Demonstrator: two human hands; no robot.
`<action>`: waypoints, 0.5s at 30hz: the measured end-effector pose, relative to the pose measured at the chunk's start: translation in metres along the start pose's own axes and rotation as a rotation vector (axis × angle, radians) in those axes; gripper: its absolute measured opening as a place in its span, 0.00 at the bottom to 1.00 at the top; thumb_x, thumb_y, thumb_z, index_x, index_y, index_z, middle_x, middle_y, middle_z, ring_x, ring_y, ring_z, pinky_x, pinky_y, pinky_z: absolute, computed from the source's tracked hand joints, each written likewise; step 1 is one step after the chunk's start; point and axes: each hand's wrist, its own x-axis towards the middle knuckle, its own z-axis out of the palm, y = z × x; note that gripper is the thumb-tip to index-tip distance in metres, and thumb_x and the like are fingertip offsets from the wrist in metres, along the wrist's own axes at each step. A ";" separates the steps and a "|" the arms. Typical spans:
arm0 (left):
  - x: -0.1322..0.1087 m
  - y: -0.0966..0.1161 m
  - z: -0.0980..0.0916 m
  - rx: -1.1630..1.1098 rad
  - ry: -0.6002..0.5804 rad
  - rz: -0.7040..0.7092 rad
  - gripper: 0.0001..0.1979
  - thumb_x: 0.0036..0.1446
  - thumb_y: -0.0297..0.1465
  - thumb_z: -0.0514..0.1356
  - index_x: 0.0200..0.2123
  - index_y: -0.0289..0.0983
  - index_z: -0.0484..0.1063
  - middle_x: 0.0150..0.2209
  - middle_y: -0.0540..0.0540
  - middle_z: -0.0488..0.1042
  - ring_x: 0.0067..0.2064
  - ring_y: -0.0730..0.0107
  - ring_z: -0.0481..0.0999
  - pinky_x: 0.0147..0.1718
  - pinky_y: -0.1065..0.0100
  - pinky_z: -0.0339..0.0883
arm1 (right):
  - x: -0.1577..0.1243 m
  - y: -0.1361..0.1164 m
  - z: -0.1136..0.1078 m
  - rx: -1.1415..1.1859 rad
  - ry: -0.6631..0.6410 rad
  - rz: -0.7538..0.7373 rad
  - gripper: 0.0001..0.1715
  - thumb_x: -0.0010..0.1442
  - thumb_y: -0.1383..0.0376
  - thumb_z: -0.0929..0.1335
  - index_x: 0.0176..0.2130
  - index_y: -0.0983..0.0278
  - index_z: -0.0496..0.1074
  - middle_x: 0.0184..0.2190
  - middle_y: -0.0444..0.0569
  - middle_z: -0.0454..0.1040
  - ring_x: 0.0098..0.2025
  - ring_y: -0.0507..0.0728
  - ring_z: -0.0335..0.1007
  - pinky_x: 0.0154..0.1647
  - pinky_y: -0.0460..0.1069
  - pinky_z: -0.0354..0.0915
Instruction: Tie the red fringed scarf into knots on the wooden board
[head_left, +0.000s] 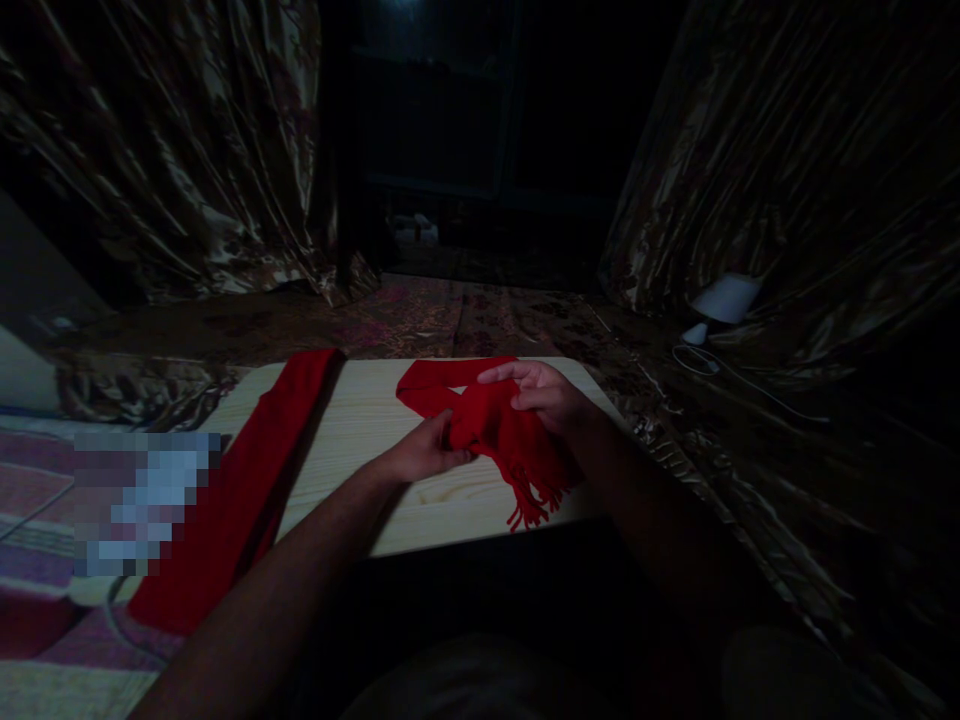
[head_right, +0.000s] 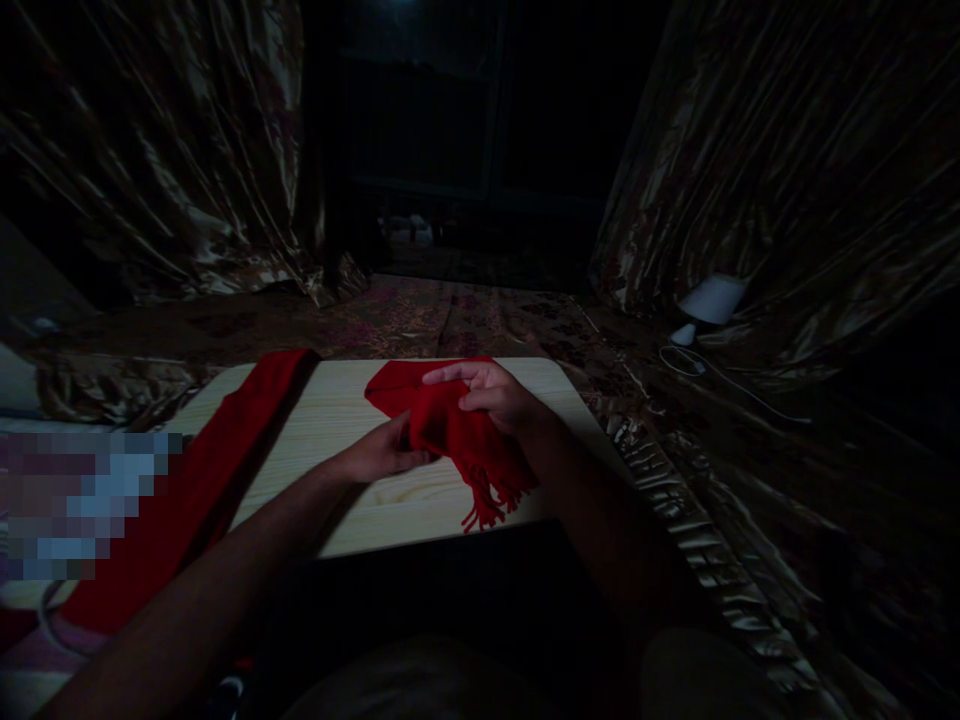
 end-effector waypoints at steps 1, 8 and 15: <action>0.000 0.001 0.000 0.012 -0.029 0.013 0.35 0.50 0.39 0.70 0.58 0.34 0.65 0.53 0.36 0.76 0.51 0.54 0.76 0.51 0.55 0.69 | -0.001 -0.004 0.004 0.013 -0.054 0.007 0.32 0.42 0.66 0.72 0.50 0.65 0.74 0.44 0.54 0.81 0.45 0.62 0.78 0.52 0.57 0.70; -0.002 0.014 0.003 0.184 0.073 0.149 0.30 0.51 0.42 0.68 0.55 0.34 0.71 0.55 0.37 0.75 0.57 0.49 0.72 0.60 0.53 0.61 | -0.006 -0.021 0.029 0.027 -0.219 0.010 0.49 0.43 0.59 0.75 0.62 0.68 0.65 0.56 0.61 0.73 0.59 0.68 0.69 0.60 0.61 0.63; -0.004 -0.004 0.008 0.206 0.304 0.174 0.24 0.54 0.37 0.66 0.53 0.34 0.72 0.54 0.39 0.76 0.54 0.54 0.74 0.58 0.57 0.63 | -0.004 -0.019 0.031 -0.112 -0.206 -0.053 0.53 0.47 0.58 0.75 0.67 0.63 0.58 0.62 0.58 0.67 0.63 0.66 0.65 0.62 0.59 0.61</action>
